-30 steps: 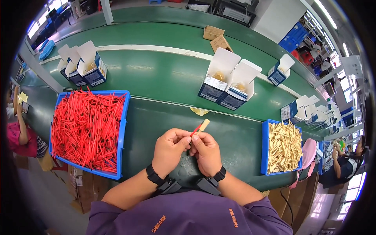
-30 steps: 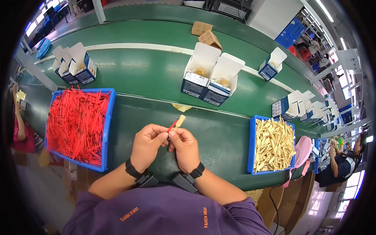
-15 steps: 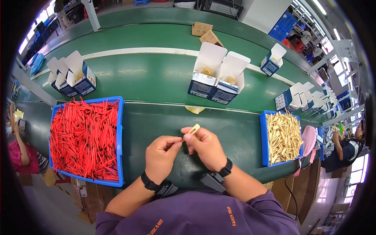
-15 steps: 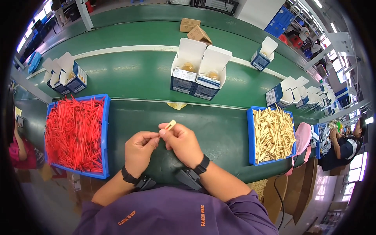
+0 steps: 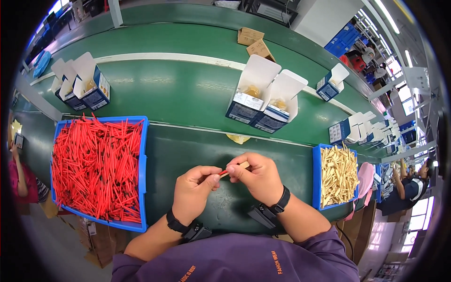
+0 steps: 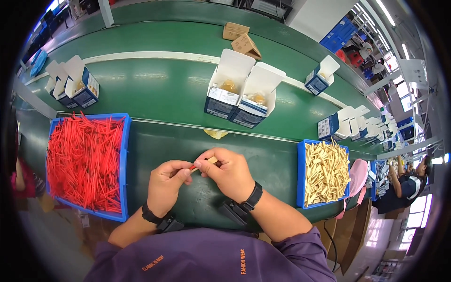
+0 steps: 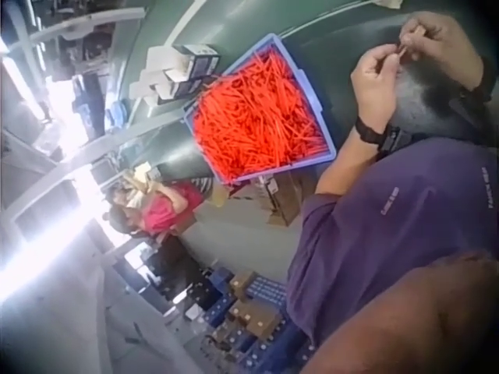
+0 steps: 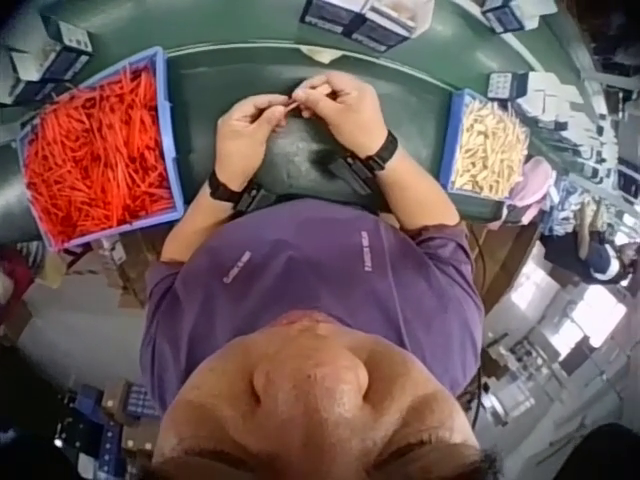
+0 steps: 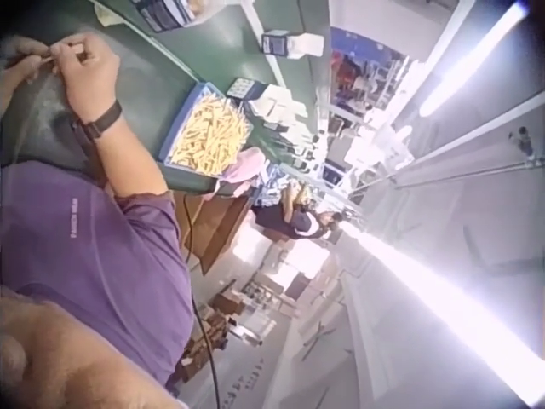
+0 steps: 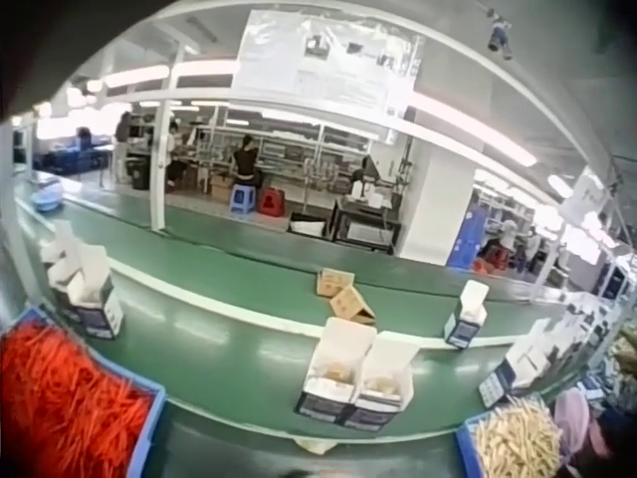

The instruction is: Assembling small components by joining yellow rods with red caps and placing them into boxes at a factory assembly line.

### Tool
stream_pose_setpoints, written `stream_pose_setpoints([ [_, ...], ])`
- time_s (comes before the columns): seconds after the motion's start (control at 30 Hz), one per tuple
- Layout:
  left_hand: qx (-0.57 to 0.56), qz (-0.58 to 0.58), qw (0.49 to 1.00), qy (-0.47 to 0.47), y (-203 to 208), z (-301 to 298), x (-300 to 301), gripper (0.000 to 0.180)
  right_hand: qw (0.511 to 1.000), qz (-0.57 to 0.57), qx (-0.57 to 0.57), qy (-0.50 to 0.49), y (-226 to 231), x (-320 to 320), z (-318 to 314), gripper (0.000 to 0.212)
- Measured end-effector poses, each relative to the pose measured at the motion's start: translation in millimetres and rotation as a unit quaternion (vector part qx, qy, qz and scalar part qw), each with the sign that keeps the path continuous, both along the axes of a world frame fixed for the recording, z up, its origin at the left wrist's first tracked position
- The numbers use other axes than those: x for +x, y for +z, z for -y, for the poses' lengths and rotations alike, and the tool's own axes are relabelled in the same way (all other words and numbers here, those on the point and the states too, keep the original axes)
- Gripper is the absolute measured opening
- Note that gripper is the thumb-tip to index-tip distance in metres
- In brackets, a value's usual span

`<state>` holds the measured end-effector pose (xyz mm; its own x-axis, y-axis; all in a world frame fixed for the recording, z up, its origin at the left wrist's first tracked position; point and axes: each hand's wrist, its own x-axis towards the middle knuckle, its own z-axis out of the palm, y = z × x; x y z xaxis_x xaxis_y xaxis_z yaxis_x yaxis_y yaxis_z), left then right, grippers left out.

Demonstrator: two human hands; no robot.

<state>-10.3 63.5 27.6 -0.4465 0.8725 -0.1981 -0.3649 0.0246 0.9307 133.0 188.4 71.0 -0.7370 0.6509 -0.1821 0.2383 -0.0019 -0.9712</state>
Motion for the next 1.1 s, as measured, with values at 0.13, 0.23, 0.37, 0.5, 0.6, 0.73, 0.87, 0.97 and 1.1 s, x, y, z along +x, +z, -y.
stream_pose_setpoints([
  [0.13, 0.021, 0.007, 1.0, -0.007, 0, -1, 0, 0.014, 0.999, 0.004, 0.035, -0.021, -6, -5, 3, 0.018],
  [0.23, 0.009, 0.013, 1.0, -0.003, -2, 1, -1, 0.013, 0.98, 0.08, 0.182, 0.011, 7, -11, 5, 0.017],
  [0.37, 0.037, 0.048, 0.998, -0.015, -4, 3, -3, 0.016, 0.981, 0.072, 0.176, 0.044, 22, -11, -1, 0.016],
  [0.5, 0.074, 0.054, 0.993, 0.077, 2, -4, 2, 0.02, 0.91, 0.006, 0.409, -0.065, 51, -15, -36, 0.013],
  [0.6, 0.068, 0.05, 0.995, 0.062, -5, -1, 2, 0.022, 0.811, 0.017, 0.562, -0.163, 65, -52, -86, 0.015],
  [0.73, 0.063, 0.026, 0.997, 0.029, -9, -1, 2, 0.022, 0.776, 0.151, 0.6, -0.125, 49, -97, -119, 0.018],
  [0.87, 0.052, 0.006, 0.998, 0.04, -9, 3, 2, 0.023, 0.767, 0.205, 0.602, -0.087, 33, -110, -118, 0.019],
  [0.97, 0.038, 0.0, 0.999, 0.036, -5, 7, 0, 0.022, 0.797, 0.154, 0.575, -0.101, 35, -93, -103, 0.017],
  [1.1, 0.014, -0.007, 1.0, 0.004, -4, 7, 0, 0.02, 0.814, 0.103, 0.569, -0.047, 27, -84, -86, 0.015],
])
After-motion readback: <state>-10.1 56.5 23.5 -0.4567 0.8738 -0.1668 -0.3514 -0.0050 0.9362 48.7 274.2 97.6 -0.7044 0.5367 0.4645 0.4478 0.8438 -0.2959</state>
